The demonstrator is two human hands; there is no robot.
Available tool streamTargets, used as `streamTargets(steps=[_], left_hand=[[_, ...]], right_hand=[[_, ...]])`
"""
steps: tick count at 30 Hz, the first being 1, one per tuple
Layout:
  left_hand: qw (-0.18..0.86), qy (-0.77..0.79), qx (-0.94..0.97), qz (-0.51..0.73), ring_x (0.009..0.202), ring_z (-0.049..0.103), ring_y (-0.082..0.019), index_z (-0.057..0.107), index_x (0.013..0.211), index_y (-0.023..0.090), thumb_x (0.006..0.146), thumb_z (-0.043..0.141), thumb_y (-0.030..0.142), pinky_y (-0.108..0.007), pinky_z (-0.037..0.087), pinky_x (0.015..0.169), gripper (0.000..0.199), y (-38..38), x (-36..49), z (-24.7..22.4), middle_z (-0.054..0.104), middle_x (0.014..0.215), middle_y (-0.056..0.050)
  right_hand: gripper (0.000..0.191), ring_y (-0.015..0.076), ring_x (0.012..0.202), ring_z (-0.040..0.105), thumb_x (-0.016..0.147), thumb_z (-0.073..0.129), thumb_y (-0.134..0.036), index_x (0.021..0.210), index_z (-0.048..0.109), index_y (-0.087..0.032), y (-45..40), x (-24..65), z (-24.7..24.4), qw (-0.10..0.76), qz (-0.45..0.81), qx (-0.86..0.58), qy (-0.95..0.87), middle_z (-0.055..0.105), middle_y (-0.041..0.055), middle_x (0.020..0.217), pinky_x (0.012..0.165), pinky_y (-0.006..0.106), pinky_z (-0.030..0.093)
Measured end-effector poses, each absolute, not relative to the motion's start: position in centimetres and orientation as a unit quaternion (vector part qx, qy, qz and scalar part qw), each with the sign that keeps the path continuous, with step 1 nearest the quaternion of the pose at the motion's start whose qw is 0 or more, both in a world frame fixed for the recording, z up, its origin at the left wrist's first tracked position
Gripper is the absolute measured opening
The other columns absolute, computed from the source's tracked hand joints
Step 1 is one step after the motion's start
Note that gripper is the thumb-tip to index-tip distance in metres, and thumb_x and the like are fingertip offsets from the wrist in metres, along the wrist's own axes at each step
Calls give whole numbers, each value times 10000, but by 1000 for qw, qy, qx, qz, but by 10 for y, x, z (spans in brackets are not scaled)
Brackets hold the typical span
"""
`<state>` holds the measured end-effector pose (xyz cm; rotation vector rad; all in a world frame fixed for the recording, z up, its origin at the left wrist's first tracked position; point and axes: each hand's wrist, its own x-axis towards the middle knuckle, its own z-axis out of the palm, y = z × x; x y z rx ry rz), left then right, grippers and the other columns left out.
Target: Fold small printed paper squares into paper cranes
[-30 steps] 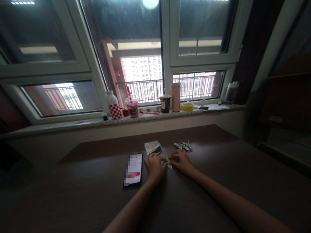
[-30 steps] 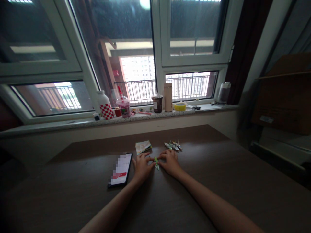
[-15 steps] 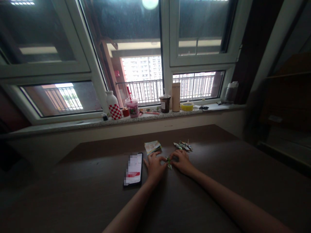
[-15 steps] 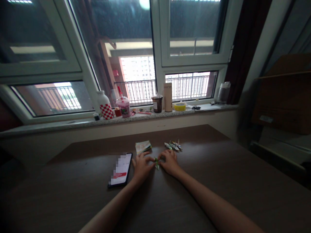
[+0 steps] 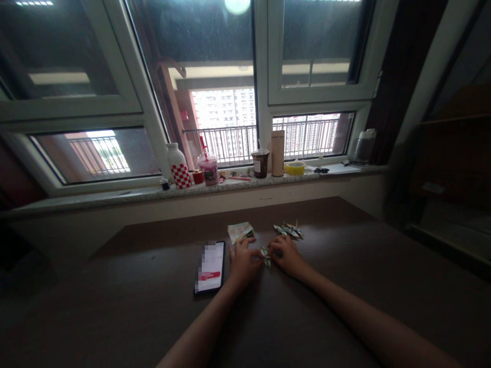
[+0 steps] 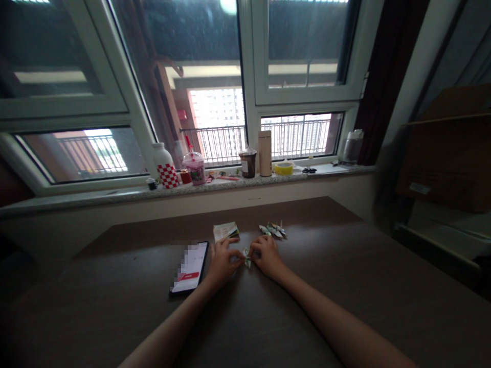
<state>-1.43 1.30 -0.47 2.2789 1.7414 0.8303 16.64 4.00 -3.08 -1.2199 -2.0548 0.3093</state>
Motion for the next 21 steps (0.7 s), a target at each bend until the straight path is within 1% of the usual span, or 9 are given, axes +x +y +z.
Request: streamTargets(steps=[4, 10, 12, 14, 17, 19, 21], left_hand=[[77, 577, 769, 263, 1325, 392, -299, 759, 765, 317, 760, 719, 231, -653, 100, 1135, 95, 13, -15, -3, 587, 1334, -8], [80, 579, 773, 246, 1336, 385, -293, 760, 810, 335, 779, 698, 207, -673, 69, 1134, 145, 14, -18, -2, 579, 1352, 4], [87, 576, 774, 247, 1340, 382, -302, 762, 818, 331, 793, 691, 236, -687, 73, 1128, 121, 14, -19, -2, 579, 1355, 2], [92, 577, 770, 255, 1337, 386, -311, 762, 800, 314, 810, 682, 310, -700, 88, 1119, 81, 14, -20, -2, 586, 1344, -9], [95, 590, 755, 269, 1322, 403, -316, 754, 771, 301, 811, 680, 388, -721, 84, 1100, 121, 13, -17, -4, 601, 1313, -20], [105, 603, 743, 272, 1308, 421, -311, 747, 783, 305, 797, 697, 378, -733, 71, 1089, 90, 11, -14, -5, 602, 1302, -21], [115, 613, 732, 275, 1301, 429, -307, 739, 801, 301, 778, 717, 354, -729, 79, 1087, 62, 9, -11, -5, 594, 1305, -24]], right_hand=[[119, 257, 1068, 493, 783, 697, -152, 809, 732, -262, 40, 169, -29, 342, 93, -447, -821, 687, 21, 984, 967, 448, 389], [160, 268, 1123, 491, 798, 680, -138, 842, 744, -279, 40, 172, -27, 318, 40, -420, -849, 698, 13, 1032, 1004, 486, 385], [171, 268, 1126, 497, 811, 666, -134, 857, 745, -278, 40, 173, -26, 309, 23, -408, -859, 705, 15, 1024, 1008, 496, 380], [161, 271, 1128, 500, 835, 648, -150, 869, 745, -274, 40, 173, -25, 301, 2, -395, -868, 711, 21, 1015, 1022, 515, 362], [139, 283, 1140, 497, 868, 628, -199, 893, 745, -270, 39, 174, -23, 291, -14, -381, -878, 715, 27, 1019, 1045, 547, 325], [138, 286, 1148, 494, 874, 626, -214, 910, 744, -273, 38, 176, -22, 288, -8, -376, -881, 715, 25, 1031, 1053, 553, 309], [150, 280, 1144, 498, 859, 634, -188, 906, 745, -278, 37, 177, -22, 290, 9, -379, -879, 713, 20, 1035, 1058, 549, 299]])
